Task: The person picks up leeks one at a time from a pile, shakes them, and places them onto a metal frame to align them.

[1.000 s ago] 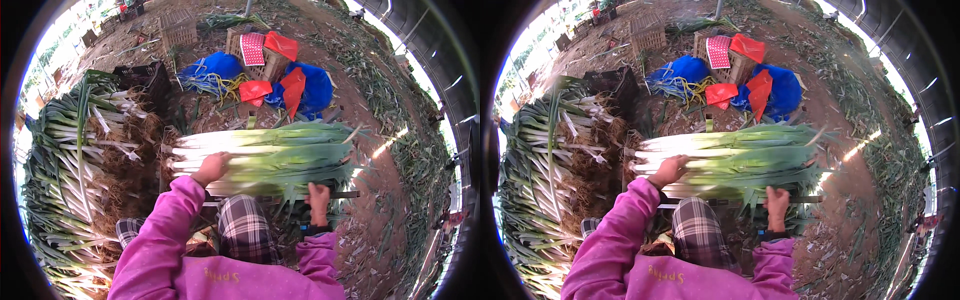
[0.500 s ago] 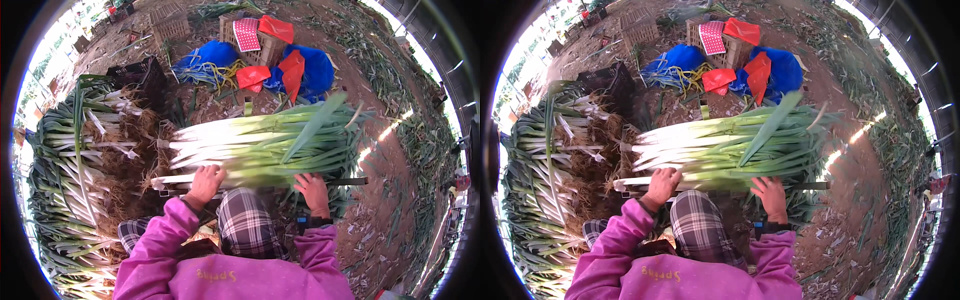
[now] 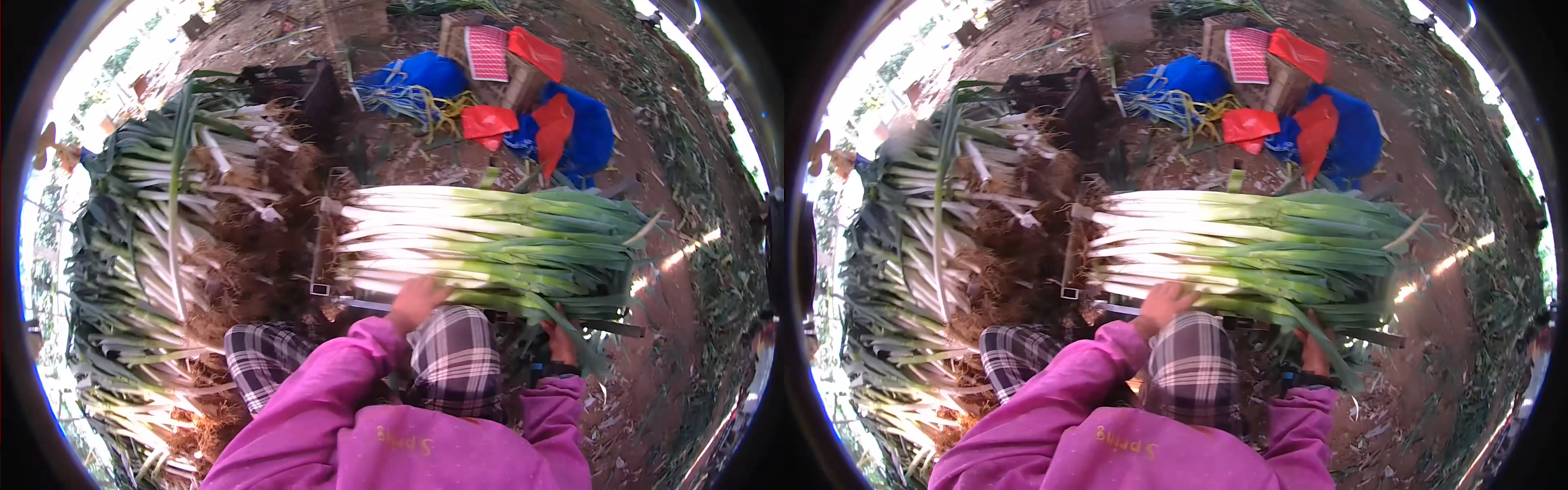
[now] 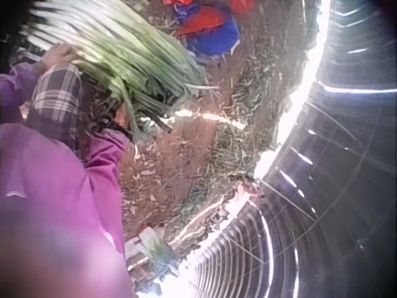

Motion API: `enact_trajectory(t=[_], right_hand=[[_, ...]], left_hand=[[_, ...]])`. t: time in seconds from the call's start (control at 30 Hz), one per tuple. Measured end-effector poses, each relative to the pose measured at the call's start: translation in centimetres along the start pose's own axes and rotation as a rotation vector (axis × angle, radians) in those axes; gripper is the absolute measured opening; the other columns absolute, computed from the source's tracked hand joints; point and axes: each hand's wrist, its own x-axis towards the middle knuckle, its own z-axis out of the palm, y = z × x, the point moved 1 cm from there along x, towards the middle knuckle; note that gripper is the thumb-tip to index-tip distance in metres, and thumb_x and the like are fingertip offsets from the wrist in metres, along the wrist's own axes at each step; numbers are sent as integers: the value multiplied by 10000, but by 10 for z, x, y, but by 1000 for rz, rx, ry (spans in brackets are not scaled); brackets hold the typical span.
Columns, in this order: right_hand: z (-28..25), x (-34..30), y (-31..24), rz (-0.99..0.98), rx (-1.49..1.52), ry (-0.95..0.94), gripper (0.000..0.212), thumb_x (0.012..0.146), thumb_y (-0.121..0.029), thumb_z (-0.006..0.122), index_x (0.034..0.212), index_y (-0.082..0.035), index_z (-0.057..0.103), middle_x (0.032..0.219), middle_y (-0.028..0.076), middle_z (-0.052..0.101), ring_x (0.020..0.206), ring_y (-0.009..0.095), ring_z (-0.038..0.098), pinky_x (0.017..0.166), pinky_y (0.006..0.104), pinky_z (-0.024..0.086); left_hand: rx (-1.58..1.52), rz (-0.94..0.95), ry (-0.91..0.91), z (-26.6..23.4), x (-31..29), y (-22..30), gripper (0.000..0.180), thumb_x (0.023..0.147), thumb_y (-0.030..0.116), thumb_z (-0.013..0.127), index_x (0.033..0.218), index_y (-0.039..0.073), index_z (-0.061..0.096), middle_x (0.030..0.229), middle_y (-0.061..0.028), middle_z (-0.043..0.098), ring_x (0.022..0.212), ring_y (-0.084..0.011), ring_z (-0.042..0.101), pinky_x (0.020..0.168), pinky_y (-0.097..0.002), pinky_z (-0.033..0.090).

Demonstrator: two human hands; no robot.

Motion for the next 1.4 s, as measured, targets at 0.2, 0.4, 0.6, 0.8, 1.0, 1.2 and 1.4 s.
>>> enact_trajectory(t=[0.2,0.4,0.6,0.8,1.0,1.2,1.4], right_hand=[[23,-53,-13,-98,-4,16,382,850,-340,741,967,0,613,805,98,659,673,186,667,581,284,560],[48,-88,52,-675,-872,-221,228,832,-191,708,997,-42,656,961,103,673,865,263,653,748,407,532],[41,-51,72,-564,-284,-280,330,796,-136,709,1104,-42,640,1035,124,656,942,300,624,854,418,494],[53,-29,-19,-557,-47,253,696,826,-310,737,1342,60,452,1364,162,507,1239,277,480,1059,364,354],[20,42,-105,-316,-260,191,789,811,-524,709,1325,42,517,1333,134,558,1193,250,529,1038,347,380],[-18,65,-194,-128,-1159,35,803,684,-632,728,1193,-17,643,1224,162,639,1159,301,590,987,365,435],[-65,84,-244,-234,-1422,589,589,718,-492,725,1072,-24,686,1078,241,664,1023,377,645,877,458,493]], left_hand=[[42,-149,4,7,-9,-8,583,864,170,517,1393,404,446,1136,-78,550,1070,-281,520,949,-446,391],[122,-107,25,9,-5,-12,528,892,254,488,1401,382,433,1134,-64,552,1071,-264,519,927,-436,382],[76,-109,0,-2,4,-1,494,877,308,513,1367,355,467,1140,-61,562,1078,-261,525,918,-423,388],[44,-127,43,3,-6,-22,460,886,249,502,1335,346,506,1097,-40,577,1068,-251,532,906,-423,397],[-1,-125,45,-6,-3,-16,450,892,252,557,1333,327,515,1076,-46,584,1049,-260,536,895,-426,406],[-43,-99,76,-15,-12,-15,442,892,269,580,1330,290,520,1045,-52,580,1019,-268,532,897,-427,408],[-33,-101,48,-7,-15,-15,533,839,144,529,1350,292,498,1104,-81,565,1071,-291,513,938,-433,391]])
